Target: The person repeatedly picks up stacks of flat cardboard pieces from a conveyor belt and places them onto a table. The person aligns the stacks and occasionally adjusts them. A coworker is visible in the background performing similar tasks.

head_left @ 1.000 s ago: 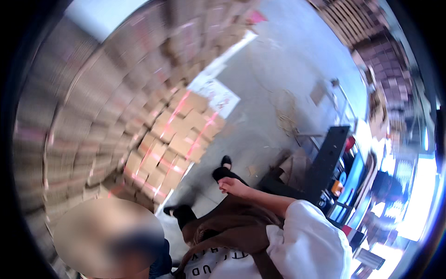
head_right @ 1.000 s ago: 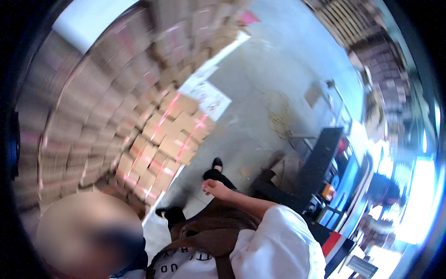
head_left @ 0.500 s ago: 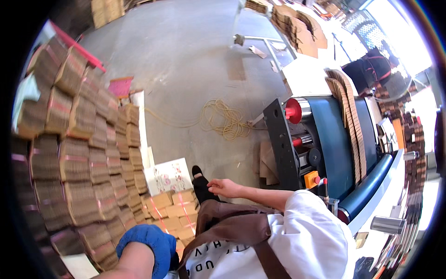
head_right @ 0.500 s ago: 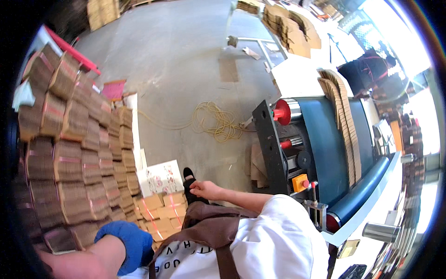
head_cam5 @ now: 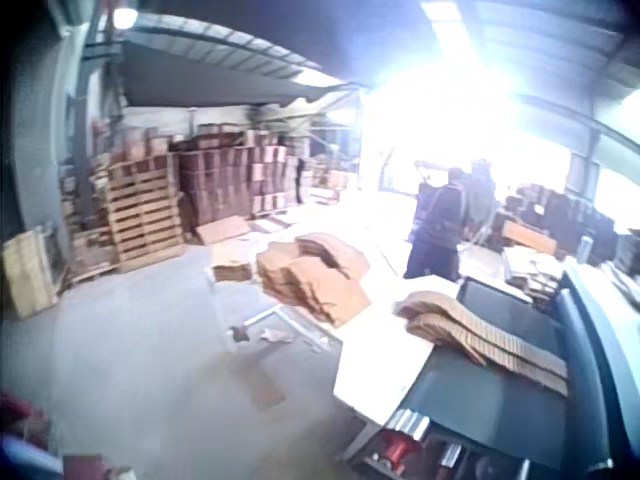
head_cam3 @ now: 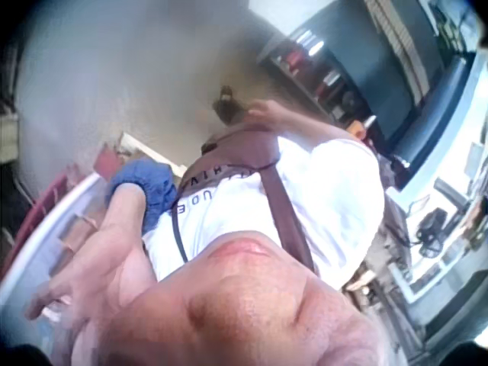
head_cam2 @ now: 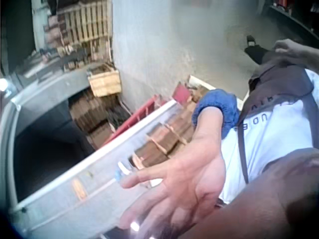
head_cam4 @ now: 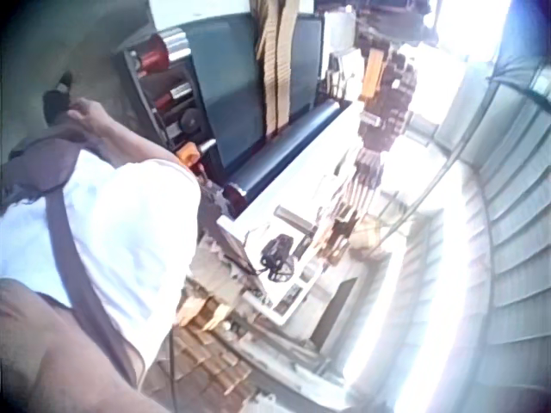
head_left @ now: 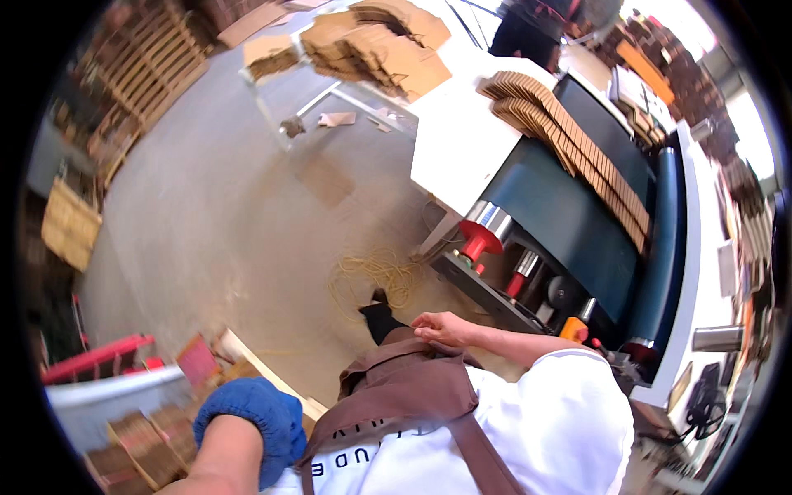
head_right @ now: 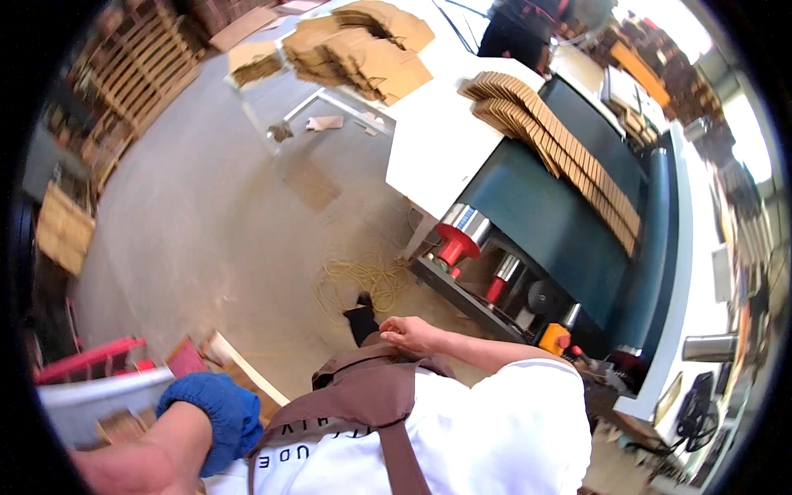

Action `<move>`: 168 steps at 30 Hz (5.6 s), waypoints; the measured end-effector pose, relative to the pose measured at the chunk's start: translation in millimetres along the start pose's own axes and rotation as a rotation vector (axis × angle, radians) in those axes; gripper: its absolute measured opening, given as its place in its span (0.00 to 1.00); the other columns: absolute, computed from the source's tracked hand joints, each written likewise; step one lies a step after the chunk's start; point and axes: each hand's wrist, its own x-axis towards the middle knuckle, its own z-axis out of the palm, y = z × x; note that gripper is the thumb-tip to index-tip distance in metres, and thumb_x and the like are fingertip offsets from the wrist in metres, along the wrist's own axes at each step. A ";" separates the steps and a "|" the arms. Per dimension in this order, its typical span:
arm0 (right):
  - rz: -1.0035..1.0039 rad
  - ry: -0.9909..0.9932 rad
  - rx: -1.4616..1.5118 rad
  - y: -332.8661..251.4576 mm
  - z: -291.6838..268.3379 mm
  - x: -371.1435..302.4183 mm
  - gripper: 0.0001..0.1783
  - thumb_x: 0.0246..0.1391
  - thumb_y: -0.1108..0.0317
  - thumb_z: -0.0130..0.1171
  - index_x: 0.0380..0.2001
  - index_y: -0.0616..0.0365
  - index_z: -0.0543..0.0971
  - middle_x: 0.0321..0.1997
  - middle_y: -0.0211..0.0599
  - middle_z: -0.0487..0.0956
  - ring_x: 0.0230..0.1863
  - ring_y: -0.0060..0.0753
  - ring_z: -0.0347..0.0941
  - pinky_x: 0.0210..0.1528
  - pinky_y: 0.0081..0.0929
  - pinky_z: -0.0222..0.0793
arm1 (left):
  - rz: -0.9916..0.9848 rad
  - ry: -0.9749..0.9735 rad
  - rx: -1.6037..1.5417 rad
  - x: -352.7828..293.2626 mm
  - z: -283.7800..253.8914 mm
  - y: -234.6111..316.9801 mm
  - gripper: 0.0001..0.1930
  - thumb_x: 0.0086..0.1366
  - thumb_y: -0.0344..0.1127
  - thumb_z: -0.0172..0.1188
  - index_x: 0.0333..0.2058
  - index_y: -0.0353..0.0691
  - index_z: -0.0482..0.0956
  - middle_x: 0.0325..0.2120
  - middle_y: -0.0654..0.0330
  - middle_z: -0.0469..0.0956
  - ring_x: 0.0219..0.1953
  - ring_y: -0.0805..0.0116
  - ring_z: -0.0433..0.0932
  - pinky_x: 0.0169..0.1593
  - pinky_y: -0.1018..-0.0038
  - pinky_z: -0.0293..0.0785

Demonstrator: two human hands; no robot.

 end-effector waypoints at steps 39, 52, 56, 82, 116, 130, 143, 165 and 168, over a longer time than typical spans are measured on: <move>0.126 1.835 1.984 214.5 -553.7 34.6 0.15 0.57 0.54 0.57 0.30 0.55 0.70 0.24 0.30 0.77 0.22 0.26 0.74 0.24 0.25 0.71 | -2.117 -0.541 -0.411 -224.5 273.4 -881.9 0.38 0.64 0.52 0.55 0.61 0.31 0.53 0.60 0.47 0.60 0.61 0.56 0.61 0.61 0.59 0.57; -0.401 2.074 1.874 209.1 -566.7 37.9 0.11 0.61 0.59 0.50 0.37 0.55 0.73 0.31 0.34 0.77 0.32 0.31 0.74 0.30 0.30 0.73 | -2.235 -0.462 -0.240 -215.7 325.2 -888.5 0.35 0.58 0.53 0.62 0.57 0.37 0.63 0.55 0.52 0.66 0.55 0.61 0.67 0.57 0.61 0.60; -0.589 2.158 1.843 234.3 -580.9 13.7 0.10 0.60 0.60 0.51 0.38 0.54 0.73 0.33 0.33 0.77 0.31 0.33 0.72 0.31 0.31 0.71 | -2.286 -0.382 -0.246 -215.3 321.9 -895.4 0.28 0.58 0.50 0.64 0.52 0.42 0.68 0.50 0.58 0.70 0.49 0.67 0.70 0.53 0.68 0.64; -0.283 1.800 0.837 237.2 -588.4 12.4 0.17 0.65 0.53 0.45 0.46 0.54 0.70 0.40 0.24 0.72 0.39 0.18 0.68 0.45 0.20 0.67 | -0.329 -1.432 -0.365 -181.3 520.3 -883.4 0.63 0.34 0.48 0.78 0.66 0.39 0.47 0.67 0.50 0.42 0.69 0.55 0.41 0.64 0.60 0.55; 0.306 1.211 0.922 -85.6 -383.7 177.2 0.38 0.59 0.41 0.46 0.58 0.65 0.62 0.54 0.46 0.70 0.54 0.32 0.65 0.56 0.28 0.59 | -0.859 -1.984 -1.054 -107.6 265.2 -830.2 0.28 0.65 0.55 0.50 0.53 0.37 0.72 0.51 0.51 0.74 0.55 0.60 0.70 0.57 0.69 0.63; 0.138 1.355 1.197 -22.6 -335.0 191.3 0.50 0.54 0.28 0.37 0.59 0.67 0.60 0.61 0.45 0.66 0.60 0.37 0.63 0.62 0.35 0.58 | -0.930 -1.238 -0.555 -162.2 114.1 -819.1 0.32 0.68 0.51 0.45 0.63 0.36 0.54 0.64 0.46 0.49 0.67 0.48 0.48 0.66 0.59 0.45; -0.250 1.500 1.507 -61.9 -401.5 219.3 0.54 0.47 0.21 0.33 0.65 0.53 0.55 0.65 0.42 0.62 0.63 0.43 0.61 0.61 0.43 0.61 | -0.664 -1.231 -0.278 -100.7 161.1 -822.0 0.30 0.64 0.45 0.46 0.62 0.36 0.57 0.63 0.46 0.53 0.64 0.46 0.52 0.65 0.56 0.47; 0.418 1.928 0.763 -34.3 -370.5 212.0 0.50 0.41 0.56 0.67 0.62 0.65 0.54 0.59 0.56 0.66 0.60 0.55 0.62 0.59 0.40 0.60 | -0.366 -1.580 0.147 -138.3 184.1 -715.2 0.27 0.62 0.40 0.51 0.61 0.46 0.61 0.64 0.52 0.52 0.67 0.51 0.46 0.63 0.43 0.39; 0.444 1.954 0.731 -28.9 -366.7 223.0 0.48 0.40 0.56 0.67 0.62 0.63 0.57 0.59 0.54 0.67 0.59 0.55 0.62 0.59 0.40 0.60 | -0.323 -1.548 -0.058 -119.6 218.6 -710.4 0.22 0.62 0.36 0.52 0.56 0.44 0.67 0.60 0.53 0.60 0.64 0.51 0.53 0.61 0.48 0.46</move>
